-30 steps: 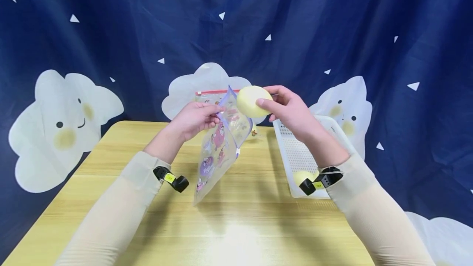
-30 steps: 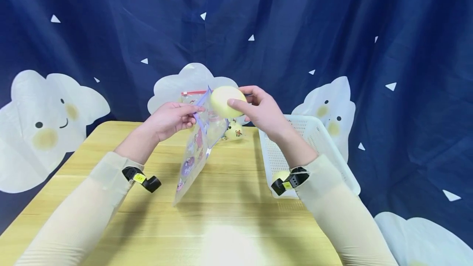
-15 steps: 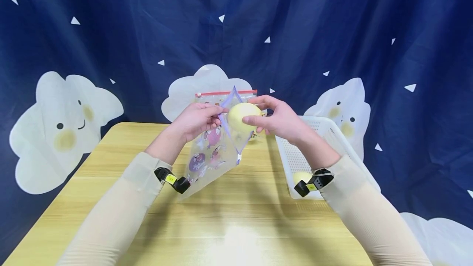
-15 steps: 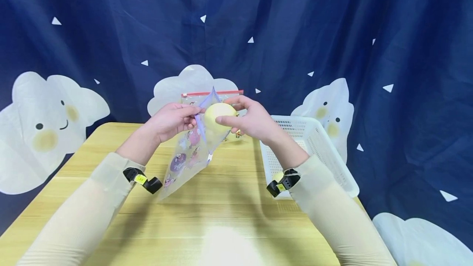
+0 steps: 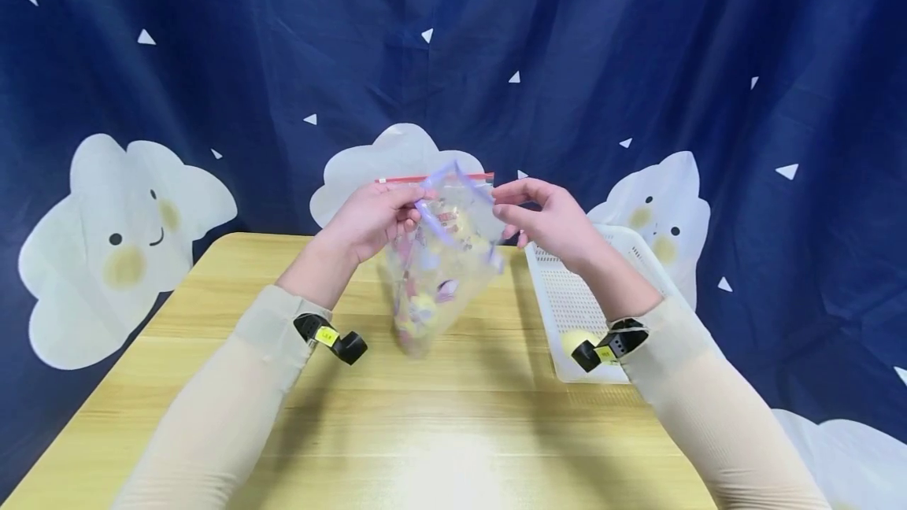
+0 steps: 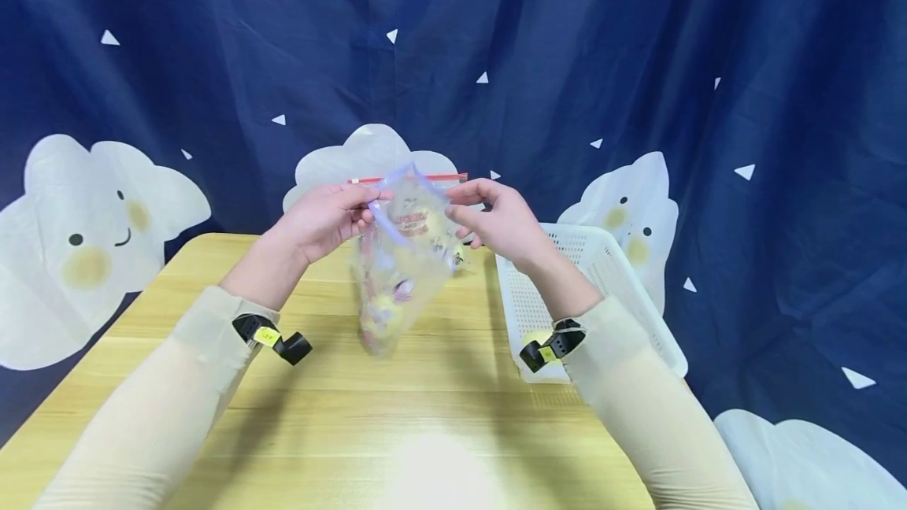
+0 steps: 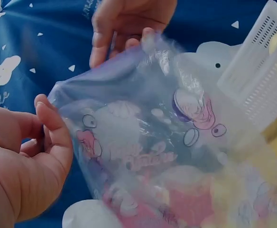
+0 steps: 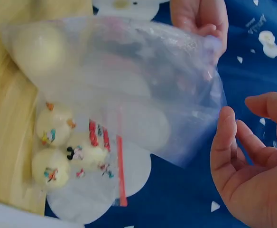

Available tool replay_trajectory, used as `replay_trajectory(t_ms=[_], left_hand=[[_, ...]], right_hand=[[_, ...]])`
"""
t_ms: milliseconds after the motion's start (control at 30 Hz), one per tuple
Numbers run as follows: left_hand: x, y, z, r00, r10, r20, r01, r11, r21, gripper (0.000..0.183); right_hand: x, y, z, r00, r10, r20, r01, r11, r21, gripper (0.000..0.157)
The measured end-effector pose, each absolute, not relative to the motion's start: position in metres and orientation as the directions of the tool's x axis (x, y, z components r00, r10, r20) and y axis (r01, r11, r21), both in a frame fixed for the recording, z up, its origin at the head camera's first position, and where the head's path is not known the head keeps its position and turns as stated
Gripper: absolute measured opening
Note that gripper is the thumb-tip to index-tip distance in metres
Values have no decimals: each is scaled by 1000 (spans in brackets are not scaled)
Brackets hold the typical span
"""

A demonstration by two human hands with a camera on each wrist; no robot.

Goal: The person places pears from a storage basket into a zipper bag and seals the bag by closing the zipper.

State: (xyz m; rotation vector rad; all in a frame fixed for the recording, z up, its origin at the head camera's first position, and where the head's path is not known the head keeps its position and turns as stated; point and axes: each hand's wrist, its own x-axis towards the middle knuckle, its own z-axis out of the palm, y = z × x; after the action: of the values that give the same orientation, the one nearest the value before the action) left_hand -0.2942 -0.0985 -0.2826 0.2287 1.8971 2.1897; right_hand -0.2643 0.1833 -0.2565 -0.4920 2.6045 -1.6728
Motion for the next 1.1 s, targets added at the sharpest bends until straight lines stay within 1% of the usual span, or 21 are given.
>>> replay_trajectory(t_ms=[167,400,533,733,900,1000,1100], left_hand=[[-296,-105,-284,-964,263,-32,-62,-107,992,35],[-298,-106,-287,-963,269,-37,-71,-117,991,37],[-298,-106,-286,-964,260,-56,-89,-116,989,36],[-296,-107,-286,-965,256,-57,-89,-113,990,36],[-296,-108,-286,-965,255,-56,-88,-116,989,36],[-296,-107,-285,-965,255,-59,-92,-122,988,35],[-295,-106,-285,-965,255,-64,-100,-132,986,35]], right_hand=[[-276,202,-263,-968,-212,136,-211,389,-897,35],[-290,241,-280,-988,-135,70,-128,490,-862,39],[-296,265,-293,-991,-129,17,-86,554,-828,43],[-297,296,-309,-989,-133,-63,-43,670,-741,43],[-291,319,-325,-979,-162,-127,-39,751,-660,41],[-286,333,-332,-963,-189,-191,-41,806,-590,41],[-282,347,-338,-941,-193,-277,-35,872,-489,43]])
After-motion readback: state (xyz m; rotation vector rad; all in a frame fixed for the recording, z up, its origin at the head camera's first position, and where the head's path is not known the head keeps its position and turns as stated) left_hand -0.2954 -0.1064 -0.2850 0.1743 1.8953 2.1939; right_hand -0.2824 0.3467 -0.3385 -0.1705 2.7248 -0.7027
